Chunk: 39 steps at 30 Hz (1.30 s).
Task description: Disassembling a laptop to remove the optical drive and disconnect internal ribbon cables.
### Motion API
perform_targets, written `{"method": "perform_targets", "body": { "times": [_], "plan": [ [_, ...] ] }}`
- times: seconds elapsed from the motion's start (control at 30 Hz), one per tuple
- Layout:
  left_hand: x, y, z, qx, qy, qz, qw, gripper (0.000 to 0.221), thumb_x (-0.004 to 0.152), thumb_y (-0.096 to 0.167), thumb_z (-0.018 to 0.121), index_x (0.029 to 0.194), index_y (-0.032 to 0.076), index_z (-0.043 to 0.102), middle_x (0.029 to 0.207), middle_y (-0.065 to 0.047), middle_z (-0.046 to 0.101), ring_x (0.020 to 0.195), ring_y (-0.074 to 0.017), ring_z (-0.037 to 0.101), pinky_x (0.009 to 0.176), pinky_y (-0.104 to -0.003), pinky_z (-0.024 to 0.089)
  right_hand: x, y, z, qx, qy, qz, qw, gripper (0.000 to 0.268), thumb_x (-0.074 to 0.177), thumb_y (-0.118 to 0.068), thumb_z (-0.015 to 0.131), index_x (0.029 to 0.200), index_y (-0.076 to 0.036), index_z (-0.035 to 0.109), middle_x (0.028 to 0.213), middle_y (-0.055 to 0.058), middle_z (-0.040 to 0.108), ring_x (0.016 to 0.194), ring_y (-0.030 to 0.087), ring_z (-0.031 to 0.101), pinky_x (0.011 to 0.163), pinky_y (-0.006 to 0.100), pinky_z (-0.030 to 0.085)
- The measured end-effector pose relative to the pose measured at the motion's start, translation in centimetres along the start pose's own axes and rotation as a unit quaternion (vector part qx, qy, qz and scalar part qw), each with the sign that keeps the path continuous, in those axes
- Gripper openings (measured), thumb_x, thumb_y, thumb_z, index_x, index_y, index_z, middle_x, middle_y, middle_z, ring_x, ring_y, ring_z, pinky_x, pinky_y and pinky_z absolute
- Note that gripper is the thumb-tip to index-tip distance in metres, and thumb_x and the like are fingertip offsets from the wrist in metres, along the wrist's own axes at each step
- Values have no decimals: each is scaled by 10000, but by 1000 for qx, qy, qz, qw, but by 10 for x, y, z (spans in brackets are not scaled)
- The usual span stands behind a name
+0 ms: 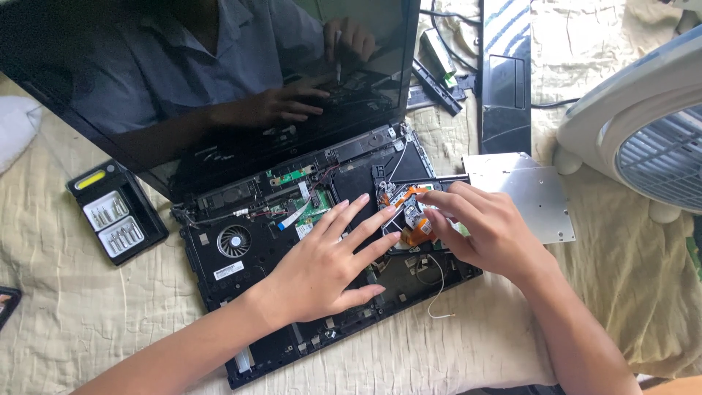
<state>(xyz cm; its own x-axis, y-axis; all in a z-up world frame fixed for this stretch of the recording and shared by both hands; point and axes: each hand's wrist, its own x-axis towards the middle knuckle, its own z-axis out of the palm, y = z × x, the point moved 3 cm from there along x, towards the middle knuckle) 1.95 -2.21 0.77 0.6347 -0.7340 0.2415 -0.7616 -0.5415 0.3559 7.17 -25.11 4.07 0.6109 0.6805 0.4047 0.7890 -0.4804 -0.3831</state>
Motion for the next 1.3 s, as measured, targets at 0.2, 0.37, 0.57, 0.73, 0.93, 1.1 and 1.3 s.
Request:
{"method": "perform_targets", "body": {
  "times": [0.2,0.37,0.57,0.73,0.93,1.1,1.3],
  "plan": [
    [0,0,0,3,-1,-1,1000,691,948,506,662,1487,103,505,1646,-170,338,1501,-451,315,1217,-579,282,0,-1,0,0,10,-18,1000,172,1013,-28,609,1184,-19,588,741,56,529,575,190,447,500,317,358],
    [0,0,1,5,-5,1,1000,692,961,516,643,1494,100,497,1652,-173,328,1501,-453,315,1215,-584,279,-1,0,0,2,6,-16,1000,190,1013,-18,602,1201,-39,588,731,49,496,573,189,415,494,319,331],
    [0,1,0,5,-7,1,1000,695,960,514,642,1500,102,492,1654,-174,324,1503,-453,309,1217,-582,273,0,-1,0,-7,3,-13,1000,182,1012,-25,605,1194,-29,591,738,59,465,579,209,396,508,336,333],
    [0,1,-1,3,-7,1,1000,696,963,516,638,1502,100,490,1650,-176,331,1502,-453,309,1218,-582,271,1,-2,-1,0,3,-11,1000,152,1016,-31,593,1168,-18,594,737,61,487,583,206,419,513,333,350],
    [0,1,-1,7,-6,0,1000,697,962,518,639,1502,103,489,1655,-173,324,1499,-448,318,1215,-577,277,0,-2,-1,5,-3,-9,1000,179,1014,-25,591,1193,-34,585,740,59,481,580,205,404,508,330,344],
    [0,0,0,1,-5,1,1000,695,966,513,637,1501,96,488,1654,-176,322,1501,-453,311,1210,-587,279,0,-1,-1,11,-31,-17,999,258,989,13,575,1236,-63,572,771,50,453,607,196,406,516,328,354],
    [-1,1,-1,3,-2,3,1000,687,968,515,632,1496,98,498,1651,-177,328,1499,-453,315,1212,-586,279,-2,0,-1,6,-15,-7,1000,287,999,27,574,1272,-58,549,780,56,449,635,209,410,525,328,340]
  ]
}}
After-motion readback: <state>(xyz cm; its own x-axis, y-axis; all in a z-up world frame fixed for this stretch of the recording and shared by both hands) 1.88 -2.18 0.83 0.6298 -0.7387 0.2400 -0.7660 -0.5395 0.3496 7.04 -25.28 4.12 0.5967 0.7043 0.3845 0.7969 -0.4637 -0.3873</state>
